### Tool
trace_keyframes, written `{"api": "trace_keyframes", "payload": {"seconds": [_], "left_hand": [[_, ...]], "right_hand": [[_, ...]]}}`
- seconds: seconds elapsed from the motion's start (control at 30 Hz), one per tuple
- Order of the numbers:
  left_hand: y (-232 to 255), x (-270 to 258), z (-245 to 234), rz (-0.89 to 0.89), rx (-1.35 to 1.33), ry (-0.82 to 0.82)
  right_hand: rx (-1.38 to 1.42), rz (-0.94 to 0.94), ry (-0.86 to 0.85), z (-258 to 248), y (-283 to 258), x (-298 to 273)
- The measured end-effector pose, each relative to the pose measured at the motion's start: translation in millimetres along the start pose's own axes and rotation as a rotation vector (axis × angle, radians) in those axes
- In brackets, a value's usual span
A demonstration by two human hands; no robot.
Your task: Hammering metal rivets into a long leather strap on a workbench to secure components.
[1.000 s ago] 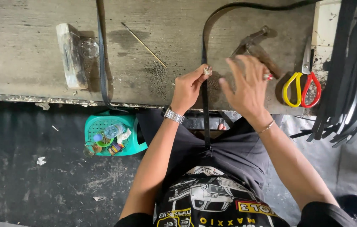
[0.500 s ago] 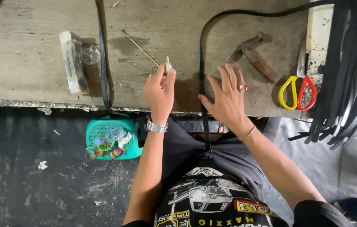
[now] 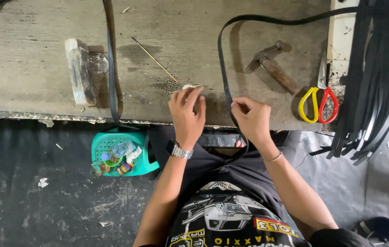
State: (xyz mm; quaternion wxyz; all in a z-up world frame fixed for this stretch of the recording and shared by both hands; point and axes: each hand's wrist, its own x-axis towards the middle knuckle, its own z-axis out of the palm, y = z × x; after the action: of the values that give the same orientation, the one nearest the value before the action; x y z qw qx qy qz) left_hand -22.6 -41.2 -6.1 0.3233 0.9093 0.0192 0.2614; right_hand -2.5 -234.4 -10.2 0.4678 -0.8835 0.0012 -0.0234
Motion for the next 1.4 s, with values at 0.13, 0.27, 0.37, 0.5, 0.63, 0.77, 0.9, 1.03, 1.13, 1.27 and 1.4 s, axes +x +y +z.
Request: {"api": "trace_keyframes", "payload": {"seconds": [0.13, 0.27, 0.37, 0.5, 0.63, 0.77, 0.9, 1.03, 1.13, 1.27, 1.4], "left_hand": [[39.7, -11.5, -9.0, -0.133, -0.356, -0.144], [60.6, -25.5, -8.9, -0.252, -0.646, -0.286], [65.9, -31.3, -9.6, -0.261, -0.709, -0.353], [65.7, -39.0, -6.3, -0.250, -0.732, -0.361], [67.8, -44.3, -9.9, -0.262, -0.758, -0.359], [65.7, -49.4, -10.1, -0.249, -0.745, -0.339], [65.7, -49.8, -13.9, -0.229, -0.761, -0.313], [57.2, -55.1, -12.2, -0.240, -0.766, -0.301], [52.2, -57.2, -11.6, -0.229, -0.748, -0.291], [45.9, -64.8, -6.9, -0.267, -0.751, -0.279], [58.3, -54.4, -20.8, -0.330, -0.848, -0.294]], "right_hand": [[0.436, 0.121, -0.093, -26.7, -31.0, 0.5], [0.709, 0.206, -0.069, -31.6, -30.2, -4.0], [0.793, 0.213, -0.054, -32.7, -30.1, -5.5], [0.801, 0.209, -0.047, -31.4, -22.2, -4.8], [0.820, 0.221, -0.065, -33.2, -32.5, -6.1], [0.831, 0.221, -0.076, -31.1, -35.1, -4.8], [0.835, 0.190, -0.109, -27.2, -33.6, -3.7], [0.826, 0.167, -0.115, -24.4, -29.5, -2.6], [0.727, 0.085, -0.124, -25.1, -21.4, 2.5], [-0.317, -0.507, -0.022, -24.8, -10.8, 11.5], [-0.709, -0.669, -0.166, -17.7, -3.3, 0.2]]}}
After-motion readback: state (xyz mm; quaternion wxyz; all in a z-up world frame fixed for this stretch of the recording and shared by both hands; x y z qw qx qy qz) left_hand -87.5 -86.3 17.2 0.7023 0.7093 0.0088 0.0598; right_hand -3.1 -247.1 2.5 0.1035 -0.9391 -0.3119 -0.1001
